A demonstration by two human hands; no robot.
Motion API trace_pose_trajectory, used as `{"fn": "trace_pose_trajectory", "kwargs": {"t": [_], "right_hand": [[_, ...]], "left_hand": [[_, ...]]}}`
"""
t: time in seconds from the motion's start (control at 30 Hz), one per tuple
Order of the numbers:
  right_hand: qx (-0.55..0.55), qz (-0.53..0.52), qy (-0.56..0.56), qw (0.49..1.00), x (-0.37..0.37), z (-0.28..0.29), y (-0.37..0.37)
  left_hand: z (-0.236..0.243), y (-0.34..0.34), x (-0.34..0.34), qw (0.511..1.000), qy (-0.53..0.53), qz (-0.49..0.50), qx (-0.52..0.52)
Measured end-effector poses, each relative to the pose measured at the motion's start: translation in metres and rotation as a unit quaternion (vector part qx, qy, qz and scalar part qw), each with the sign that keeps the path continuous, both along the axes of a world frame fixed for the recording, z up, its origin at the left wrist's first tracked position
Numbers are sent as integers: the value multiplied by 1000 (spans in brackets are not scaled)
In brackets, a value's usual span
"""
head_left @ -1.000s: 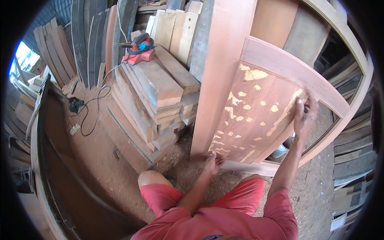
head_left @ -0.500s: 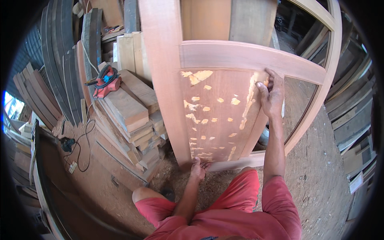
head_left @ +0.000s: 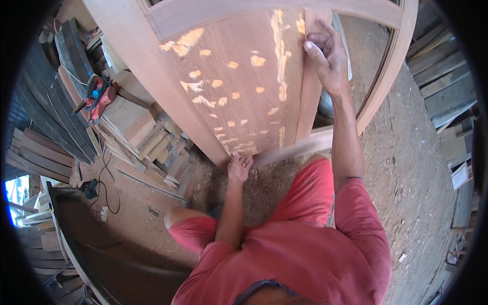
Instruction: The person measures a wooden panel with a tape measure, marks it with a pencil, and then fits the panel into a wooden door frame.
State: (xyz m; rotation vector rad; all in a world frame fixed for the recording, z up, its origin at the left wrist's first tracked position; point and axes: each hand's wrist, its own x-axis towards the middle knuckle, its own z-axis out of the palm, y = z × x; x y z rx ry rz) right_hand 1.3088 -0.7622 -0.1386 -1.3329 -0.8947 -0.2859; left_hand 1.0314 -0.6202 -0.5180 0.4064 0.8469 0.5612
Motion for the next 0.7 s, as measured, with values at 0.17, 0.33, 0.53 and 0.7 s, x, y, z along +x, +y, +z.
{"fn": "trace_pose_trajectory", "kwargs": {"t": [0.17, 0.33, 0.53, 0.7], "right_hand": [[-115, -98, 136, 979, 12, -181, -53], [-378, 2, 204, 903, -35, -328, -78], [-137, 102, 425, 889, -52, -383, -64], [-133, 106, 396, 903, -60, -380, -51]], "left_hand": [[7, 14, -14, 999, -35, -8, 15], [14, 14, -16, 999, -22, 17, 22], [10, 10, -4, 998, 8, 49, 32], [-2, 18, -20, 996, 22, 49, 76]]}}
